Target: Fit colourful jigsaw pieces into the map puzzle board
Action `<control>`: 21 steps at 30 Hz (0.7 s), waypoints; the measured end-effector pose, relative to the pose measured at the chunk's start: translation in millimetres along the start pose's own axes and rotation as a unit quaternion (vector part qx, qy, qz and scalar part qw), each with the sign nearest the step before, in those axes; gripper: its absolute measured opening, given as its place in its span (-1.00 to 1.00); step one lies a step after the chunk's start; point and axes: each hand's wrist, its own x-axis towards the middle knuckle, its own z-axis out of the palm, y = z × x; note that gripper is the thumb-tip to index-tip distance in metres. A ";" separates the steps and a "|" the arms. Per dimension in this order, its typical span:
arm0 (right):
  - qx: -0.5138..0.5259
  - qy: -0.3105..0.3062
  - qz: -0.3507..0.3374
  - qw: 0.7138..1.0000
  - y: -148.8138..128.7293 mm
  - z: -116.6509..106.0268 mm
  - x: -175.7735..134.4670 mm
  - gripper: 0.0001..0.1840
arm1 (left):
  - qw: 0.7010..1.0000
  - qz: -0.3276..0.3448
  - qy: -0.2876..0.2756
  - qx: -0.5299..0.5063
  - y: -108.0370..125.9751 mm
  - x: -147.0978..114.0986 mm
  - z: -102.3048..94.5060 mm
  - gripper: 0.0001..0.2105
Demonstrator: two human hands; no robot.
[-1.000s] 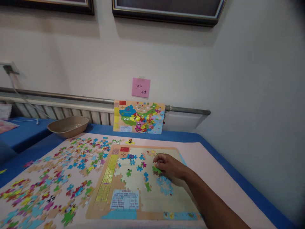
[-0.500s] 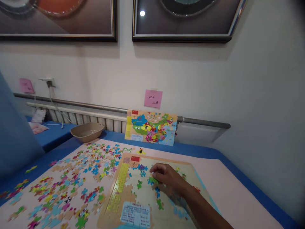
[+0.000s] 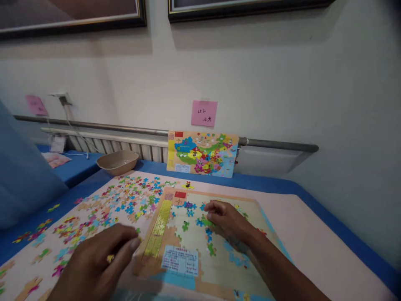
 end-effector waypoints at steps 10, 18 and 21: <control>-0.017 0.009 0.003 1.000 4.6 10.2 -2.0 -0.77 | 0.997 0.023 -0.067 -0.010 -0.7 49.0 67.6 -0.76; -0.063 -0.030 0.011 0.997 -1.0 22.0 -7.6 -0.84 | 0.998 0.019 -0.065 0.015 -27.0 37.4 83.8 -0.76; -0.067 -0.044 0.014 0.997 4.3 25.6 -6.4 -0.86 | 0.996 0.031 -0.076 0.025 -32.0 36.2 86.7 -0.78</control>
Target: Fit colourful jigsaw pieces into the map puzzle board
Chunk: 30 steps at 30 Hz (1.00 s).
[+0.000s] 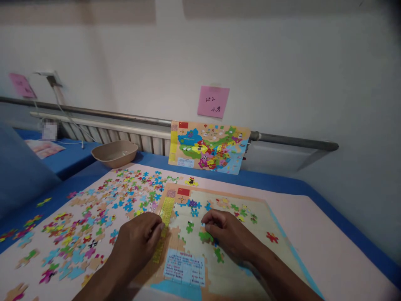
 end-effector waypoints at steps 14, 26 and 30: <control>-0.011 -0.024 -0.004 1.000 -12.0 8.7 -0.1 -0.86 | 0.999 0.029 -0.030 0.017 -2.4 -2.0 6.8 -0.76; 0.079 -0.034 -0.006 0.996 -12.5 14.0 2.4 -0.81 | 0.997 0.059 -0.049 -0.008 1.8 -5.1 11.9 -0.71; 0.084 -0.038 0.001 0.996 -13.4 13.7 0.8 -0.81 | 0.994 0.041 -0.076 -0.061 8.3 -5.0 8.3 -0.76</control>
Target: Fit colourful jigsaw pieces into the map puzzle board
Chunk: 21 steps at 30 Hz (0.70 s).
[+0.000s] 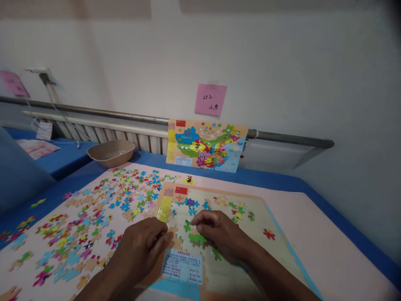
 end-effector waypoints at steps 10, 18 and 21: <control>0.033 -0.031 -0.053 0.998 -16.8 31.9 -14.2 -0.86 | 0.918 -0.189 -0.070 -0.342 38.4 0.9 -1.9 -0.81; 0.108 -0.027 -0.028 0.993 -29.3 42.2 -18.9 -0.83 | 0.836 -0.253 -0.009 -0.487 34.8 5.4 -4.2 -0.70; 0.116 -0.019 -0.018 0.993 -25.4 44.4 -17.5 -0.86 | 0.828 -0.261 0.007 -0.496 35.3 7.0 -4.4 -0.68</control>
